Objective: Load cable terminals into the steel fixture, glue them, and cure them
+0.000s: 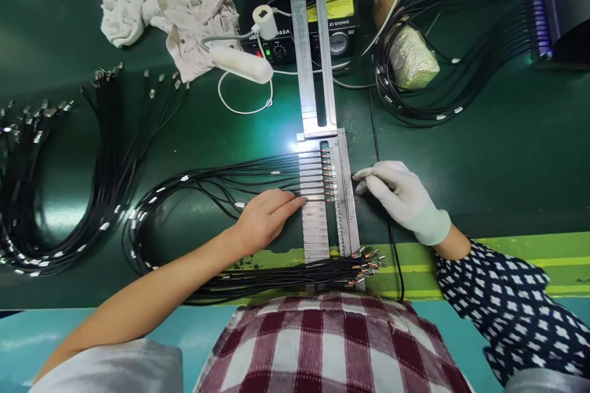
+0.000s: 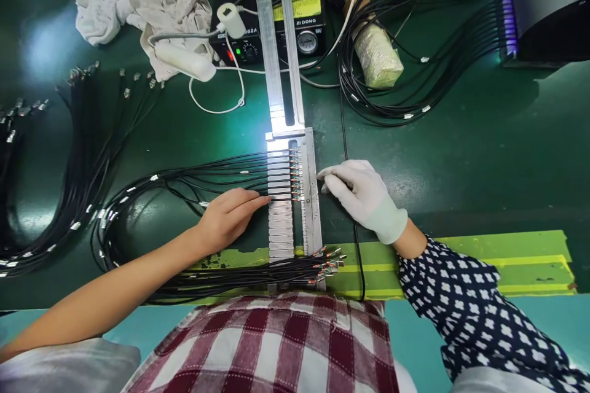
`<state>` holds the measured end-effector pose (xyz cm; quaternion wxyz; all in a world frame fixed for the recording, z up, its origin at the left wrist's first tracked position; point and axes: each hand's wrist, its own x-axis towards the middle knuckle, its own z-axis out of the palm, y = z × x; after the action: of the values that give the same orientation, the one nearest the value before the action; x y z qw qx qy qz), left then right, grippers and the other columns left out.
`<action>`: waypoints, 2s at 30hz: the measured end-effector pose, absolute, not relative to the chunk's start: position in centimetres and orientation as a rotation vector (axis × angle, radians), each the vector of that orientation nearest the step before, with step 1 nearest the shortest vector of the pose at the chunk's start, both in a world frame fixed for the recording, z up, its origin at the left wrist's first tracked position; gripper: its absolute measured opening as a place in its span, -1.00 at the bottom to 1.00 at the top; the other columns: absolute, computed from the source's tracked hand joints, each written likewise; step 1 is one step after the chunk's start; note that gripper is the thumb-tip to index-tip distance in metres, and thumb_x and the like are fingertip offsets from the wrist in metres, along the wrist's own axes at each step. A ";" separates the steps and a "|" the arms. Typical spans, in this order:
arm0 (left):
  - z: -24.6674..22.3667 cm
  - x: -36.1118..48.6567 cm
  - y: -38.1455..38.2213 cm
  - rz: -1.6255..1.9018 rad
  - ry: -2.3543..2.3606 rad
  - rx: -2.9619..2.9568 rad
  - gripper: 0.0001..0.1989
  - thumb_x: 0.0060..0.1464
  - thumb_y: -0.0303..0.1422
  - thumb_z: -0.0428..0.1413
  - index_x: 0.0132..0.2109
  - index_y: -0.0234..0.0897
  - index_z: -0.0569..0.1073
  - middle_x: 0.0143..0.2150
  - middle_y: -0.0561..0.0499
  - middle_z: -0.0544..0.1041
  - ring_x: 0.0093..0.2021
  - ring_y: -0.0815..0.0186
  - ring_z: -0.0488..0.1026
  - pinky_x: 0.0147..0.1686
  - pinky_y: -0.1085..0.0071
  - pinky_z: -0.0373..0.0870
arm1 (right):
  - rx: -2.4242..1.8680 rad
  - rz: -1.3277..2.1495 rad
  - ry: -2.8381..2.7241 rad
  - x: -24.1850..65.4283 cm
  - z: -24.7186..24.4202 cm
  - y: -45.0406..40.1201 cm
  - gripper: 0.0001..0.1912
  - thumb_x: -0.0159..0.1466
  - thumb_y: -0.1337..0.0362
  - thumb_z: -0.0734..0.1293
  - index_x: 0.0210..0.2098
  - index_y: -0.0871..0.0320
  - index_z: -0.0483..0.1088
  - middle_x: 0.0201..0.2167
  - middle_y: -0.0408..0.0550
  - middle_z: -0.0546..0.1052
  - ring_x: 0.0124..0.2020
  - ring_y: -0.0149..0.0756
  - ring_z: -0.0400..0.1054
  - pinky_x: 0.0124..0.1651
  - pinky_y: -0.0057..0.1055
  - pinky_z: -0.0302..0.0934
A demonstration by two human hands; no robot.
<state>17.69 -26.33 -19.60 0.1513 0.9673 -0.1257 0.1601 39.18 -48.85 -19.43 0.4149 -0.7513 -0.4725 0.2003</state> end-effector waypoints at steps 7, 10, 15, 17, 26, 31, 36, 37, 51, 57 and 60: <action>-20.4 15.4 -27.6 0.455 -0.120 3.011 -0.58 0.33 -0.53 -0.07 0.24 -0.23 0.41 -0.21 -0.11 0.48 -0.24 0.22 0.34 -0.21 0.28 0.21 | -1.893 0.498 -1.160 39.1 -19.5 -48.9 -0.65 0.47 0.08 0.14 -0.19 0.03 0.52 -0.29 -0.12 0.65 -0.16 -0.13 0.48 0.08 -0.12 0.18; -20.3 15.6 -27.6 0.426 -0.174 2.993 -0.59 0.32 -0.53 -0.06 0.24 -0.27 0.40 -0.26 -0.08 0.46 -0.28 0.24 0.31 -0.26 0.29 0.15 | -1.939 0.431 -1.118 39.0 -19.7 -48.6 -0.73 0.44 0.11 0.20 -0.10 0.03 0.51 -0.28 -0.11 0.64 -0.16 -0.12 0.47 0.04 -0.12 0.21; -20.0 18.4 -28.3 0.401 -0.267 2.962 -0.64 0.32 -0.50 -0.06 0.18 -0.24 0.43 -0.24 -0.06 0.45 -0.27 0.23 0.29 -0.29 0.28 0.11 | -2.097 0.227 -1.182 38.3 -20.0 -47.9 -0.71 0.37 0.15 0.25 0.02 0.07 0.44 -0.29 -0.05 0.58 -0.16 -0.05 0.39 0.01 -0.10 0.17; -20.1 19.6 -29.0 0.328 -0.342 2.981 -0.60 0.31 -0.50 -0.08 0.21 -0.21 0.42 -0.25 -0.06 0.44 -0.25 0.22 0.30 -0.29 0.28 0.11 | -2.153 0.148 -1.227 37.7 -20.1 -47.7 -0.68 0.37 0.12 0.25 0.04 0.09 0.42 -0.28 -0.03 0.57 -0.15 -0.03 0.37 0.00 -0.09 0.15; -21.2 17.6 -28.8 0.391 -0.495 2.921 -0.64 0.37 -0.45 -0.07 0.25 -0.33 0.32 -0.10 -0.15 0.52 -0.14 0.22 0.43 -0.16 0.29 0.36 | -2.426 -0.023 -1.244 35.7 -20.4 -45.2 -0.56 0.37 -0.03 0.23 0.05 0.14 0.43 -0.40 0.04 0.52 -0.29 -0.01 0.34 -0.11 -0.13 0.05; -21.4 15.5 -29.4 0.458 -0.520 2.897 -0.60 0.34 -0.44 0.03 0.27 -0.50 0.30 0.07 -0.28 0.53 0.08 0.11 0.49 0.10 0.21 0.49 | -2.463 -0.060 -1.294 35.6 -20.0 -44.5 -0.60 0.44 0.11 0.14 0.07 0.17 0.44 -0.45 0.03 0.50 -0.34 -0.03 0.34 -0.13 -0.13 0.04; -21.2 15.8 -29.9 0.424 -0.456 2.934 -0.58 0.38 -0.33 0.00 0.26 -0.51 0.31 0.15 -0.27 0.53 0.15 0.09 0.50 0.15 0.24 0.52 | -2.492 -0.126 -1.250 36.1 -20.2 -44.6 -0.62 0.45 0.14 0.13 0.05 0.20 0.44 -0.41 0.07 0.52 -0.32 0.00 0.35 -0.13 -0.13 0.05; -21.2 16.1 -29.7 0.420 -0.465 2.935 -0.57 0.39 -0.32 -0.01 0.27 -0.51 0.29 0.16 -0.27 0.53 0.16 0.08 0.50 0.16 0.22 0.52 | -2.508 -0.130 -1.220 36.4 -20.3 -44.5 -0.61 0.44 0.13 0.14 0.05 0.21 0.44 -0.40 0.09 0.52 -0.32 0.01 0.35 -0.14 -0.13 0.06; -18.0 13.8 -30.0 0.063 -0.152 2.791 -0.41 0.27 0.05 0.06 0.17 -0.38 0.35 0.13 -0.29 0.47 0.07 0.02 0.46 0.01 0.09 0.50 | -2.337 0.176 -1.195 39.1 -19.9 -45.4 -0.53 0.43 -0.03 0.12 0.11 0.14 0.37 -0.33 0.01 0.57 -0.25 -0.02 0.43 -0.11 -0.18 0.17; -19.3 8.1 -32.5 -0.029 0.189 3.100 -0.74 0.33 -0.20 0.06 -0.25 -0.30 0.36 -0.26 -0.11 0.48 -0.28 0.15 0.44 -0.35 0.27 0.42 | -2.146 0.241 -0.994 39.9 -20.8 -47.8 -0.58 0.39 -0.07 0.19 0.07 0.03 0.39 -0.36 -0.06 0.62 -0.18 0.00 0.49 -0.05 -0.14 0.22; -19.7 8.3 -30.2 0.079 -0.002 3.140 -0.67 0.43 -0.21 -0.12 -0.27 -0.29 0.34 -0.41 0.00 0.41 -0.46 0.28 0.36 -0.50 0.38 0.27 | -2.163 0.249 -0.969 40.1 -21.2 -47.3 -0.59 0.37 -0.07 0.20 0.05 0.02 0.40 -0.37 -0.06 0.63 -0.17 0.04 0.50 -0.06 -0.10 0.24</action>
<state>8.31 -30.19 -19.68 0.0004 0.9997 -0.0005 0.0251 40.10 -47.34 -21.19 0.3700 -0.8432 -0.3778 0.0971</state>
